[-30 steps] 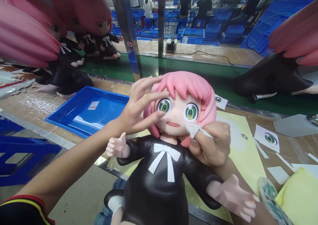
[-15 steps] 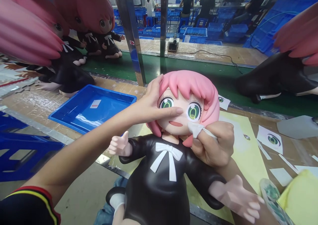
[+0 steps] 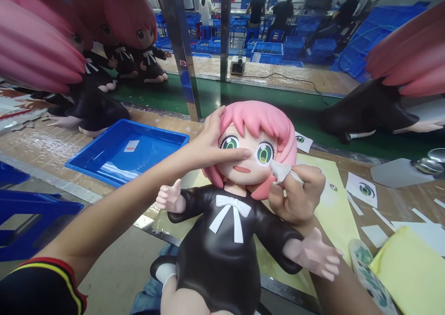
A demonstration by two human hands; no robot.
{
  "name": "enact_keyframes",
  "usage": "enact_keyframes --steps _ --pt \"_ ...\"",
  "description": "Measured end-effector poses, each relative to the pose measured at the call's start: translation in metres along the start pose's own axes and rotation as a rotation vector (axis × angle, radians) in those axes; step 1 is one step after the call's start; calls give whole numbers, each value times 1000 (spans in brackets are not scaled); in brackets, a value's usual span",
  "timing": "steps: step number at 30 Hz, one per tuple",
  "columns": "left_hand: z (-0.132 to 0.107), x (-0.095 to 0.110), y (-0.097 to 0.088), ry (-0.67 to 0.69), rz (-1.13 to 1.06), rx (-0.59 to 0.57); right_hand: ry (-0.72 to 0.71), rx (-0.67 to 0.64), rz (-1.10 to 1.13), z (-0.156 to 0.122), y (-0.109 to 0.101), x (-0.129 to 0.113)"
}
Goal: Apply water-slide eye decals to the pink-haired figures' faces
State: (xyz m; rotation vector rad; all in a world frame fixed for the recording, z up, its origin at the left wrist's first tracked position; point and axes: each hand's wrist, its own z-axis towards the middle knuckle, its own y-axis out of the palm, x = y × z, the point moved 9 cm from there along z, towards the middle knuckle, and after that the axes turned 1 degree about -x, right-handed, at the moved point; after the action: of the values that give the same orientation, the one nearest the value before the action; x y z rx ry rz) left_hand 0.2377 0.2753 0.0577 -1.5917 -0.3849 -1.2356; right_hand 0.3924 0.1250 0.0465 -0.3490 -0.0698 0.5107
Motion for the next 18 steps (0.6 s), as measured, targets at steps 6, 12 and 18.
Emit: enact_keyframes --steps 6,12,18 --pt "-1 3 -1 -17 -5 -8 -111 -51 -55 8 -6 -3" --pt "0 3 1 -43 -15 -29 -270 -252 -9 15 -2 -12" --pt "-2 3 2 -1 -18 -21 -405 -197 -8 13 -2 -22"
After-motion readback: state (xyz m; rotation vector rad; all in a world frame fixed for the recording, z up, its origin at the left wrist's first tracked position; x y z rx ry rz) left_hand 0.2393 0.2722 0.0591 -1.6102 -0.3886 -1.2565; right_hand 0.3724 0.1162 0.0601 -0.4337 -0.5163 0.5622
